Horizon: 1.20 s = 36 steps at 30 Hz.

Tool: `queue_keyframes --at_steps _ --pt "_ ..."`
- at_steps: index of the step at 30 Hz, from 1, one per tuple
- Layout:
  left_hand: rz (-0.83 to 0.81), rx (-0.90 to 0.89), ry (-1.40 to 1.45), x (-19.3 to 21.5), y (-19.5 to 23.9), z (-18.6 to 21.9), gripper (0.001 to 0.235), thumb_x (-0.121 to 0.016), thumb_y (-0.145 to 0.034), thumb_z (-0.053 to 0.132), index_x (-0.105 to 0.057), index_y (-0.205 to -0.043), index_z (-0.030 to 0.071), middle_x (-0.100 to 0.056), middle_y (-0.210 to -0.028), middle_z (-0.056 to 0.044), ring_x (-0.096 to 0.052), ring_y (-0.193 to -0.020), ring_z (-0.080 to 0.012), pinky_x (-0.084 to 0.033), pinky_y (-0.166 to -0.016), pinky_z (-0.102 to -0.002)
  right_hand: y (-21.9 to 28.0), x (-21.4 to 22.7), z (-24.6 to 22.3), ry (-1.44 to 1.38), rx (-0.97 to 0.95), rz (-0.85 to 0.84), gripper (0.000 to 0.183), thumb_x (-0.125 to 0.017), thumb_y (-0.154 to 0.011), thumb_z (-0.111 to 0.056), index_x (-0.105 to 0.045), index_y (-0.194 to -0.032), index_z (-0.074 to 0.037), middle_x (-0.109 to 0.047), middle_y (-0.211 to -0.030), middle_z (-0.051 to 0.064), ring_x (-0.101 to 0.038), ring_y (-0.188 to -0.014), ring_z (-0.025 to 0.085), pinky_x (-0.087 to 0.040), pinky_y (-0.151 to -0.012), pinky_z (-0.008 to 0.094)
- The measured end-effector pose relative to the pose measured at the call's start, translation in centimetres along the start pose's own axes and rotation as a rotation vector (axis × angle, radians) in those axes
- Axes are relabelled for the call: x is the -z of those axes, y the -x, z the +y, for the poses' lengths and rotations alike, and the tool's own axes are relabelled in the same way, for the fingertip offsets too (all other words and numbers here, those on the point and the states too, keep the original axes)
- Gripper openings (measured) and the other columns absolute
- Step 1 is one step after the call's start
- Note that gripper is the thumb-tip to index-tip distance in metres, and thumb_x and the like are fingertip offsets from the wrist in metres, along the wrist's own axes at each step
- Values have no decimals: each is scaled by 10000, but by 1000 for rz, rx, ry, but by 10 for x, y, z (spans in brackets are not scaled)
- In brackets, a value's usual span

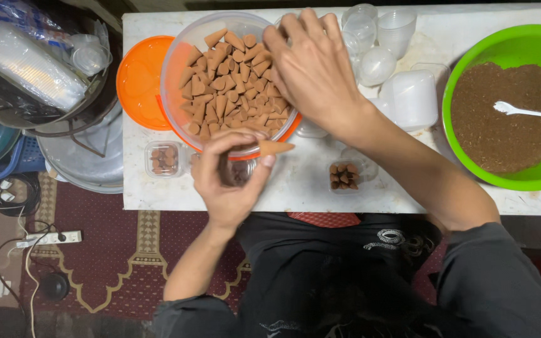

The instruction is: The person transfers small brown cone-shaped items from a large orange bowl into small clear plastic containers on a table. They place the cones one by one into each container, then close the lids.

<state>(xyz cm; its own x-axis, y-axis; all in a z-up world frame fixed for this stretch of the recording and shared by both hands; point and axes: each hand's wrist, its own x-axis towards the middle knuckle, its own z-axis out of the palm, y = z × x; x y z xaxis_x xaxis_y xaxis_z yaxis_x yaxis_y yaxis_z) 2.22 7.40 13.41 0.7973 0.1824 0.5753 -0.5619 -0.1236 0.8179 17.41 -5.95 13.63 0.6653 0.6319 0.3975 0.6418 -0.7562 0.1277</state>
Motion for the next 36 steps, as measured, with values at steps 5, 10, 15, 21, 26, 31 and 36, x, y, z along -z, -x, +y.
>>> queue_keyframes --at_steps 5,10,15,21,26,31,36 --pt "-48 9 -99 -26 31 -11 264 -757 -857 -15 -570 -1042 11 -669 -994 -171 -698 -951 -278 -580 -925 -357 43 53 24 -490 18 124 71 -638 -1004 -5 -608 -1059 27 -550 -993 136 -598 -835 263 -511 -670 391" --pt "-170 9 -174 -46 57 -33 262 -770 -857 -36 -602 -1055 -1 -698 -1001 -141 -690 -948 -275 -564 -881 -360 109 70 35 -790 -117 64 91 -663 -978 77 -649 -1060 41 -650 -1033 138 -585 -844 204 -481 -743 305" --pt "-268 32 -327 -64 87 -54 257 -802 -805 12 -665 -1012 78 -725 -911 -25 -704 -893 -256 -512 -886 -424 186 45 43 -918 -420 36 216 -807 -852 -2 -715 -1029 -84 -763 -971 57 -704 -703 173 -526 -659 283" --pt "-327 -42 -374 -72 105 -70 166 -773 -829 42 -666 -939 104 -711 -882 -16 -699 -885 -257 -492 -907 -426 235 17 18 -1035 -390 142 180 -788 -786 60 -723 -898 -64 -759 -939 89 -731 -834 261 -560 -712 328" --pt "-405 -113 -441 -81 112 -70 111 -751 -841 42 -678 -912 85 -699 -867 -43 -687 -901 -257 -464 -945 -461 252 -1 -4 -975 -327 194 152 -800 -807 8 -738 -892 -100 -771 -946 38 -730 -908 207 -535 -815 313" --pt "-466 -123 -500 -79 114 -74 72 -732 -865 55 -680 -902 88 -695 -883 -44 -675 -929 -251 -433 -981 -483 264 -20 -5 -915 -292 203 148 -790 -828 -9 -737 -902 -126 -756 -955 -1 -697 -900 187 -508 -841 316" --pt "-527 -153 -583 -80 114 -74 63 -712 -865 44 -675 -829 80 -688 -913 -53 -651 -935 -246 -409 -968 -501 269 -32 -7 -849 -268 153 184 -782 -833 -13 -735 -940 -155 -748 -954 -21 -685 -907 181 -452 -808 301"
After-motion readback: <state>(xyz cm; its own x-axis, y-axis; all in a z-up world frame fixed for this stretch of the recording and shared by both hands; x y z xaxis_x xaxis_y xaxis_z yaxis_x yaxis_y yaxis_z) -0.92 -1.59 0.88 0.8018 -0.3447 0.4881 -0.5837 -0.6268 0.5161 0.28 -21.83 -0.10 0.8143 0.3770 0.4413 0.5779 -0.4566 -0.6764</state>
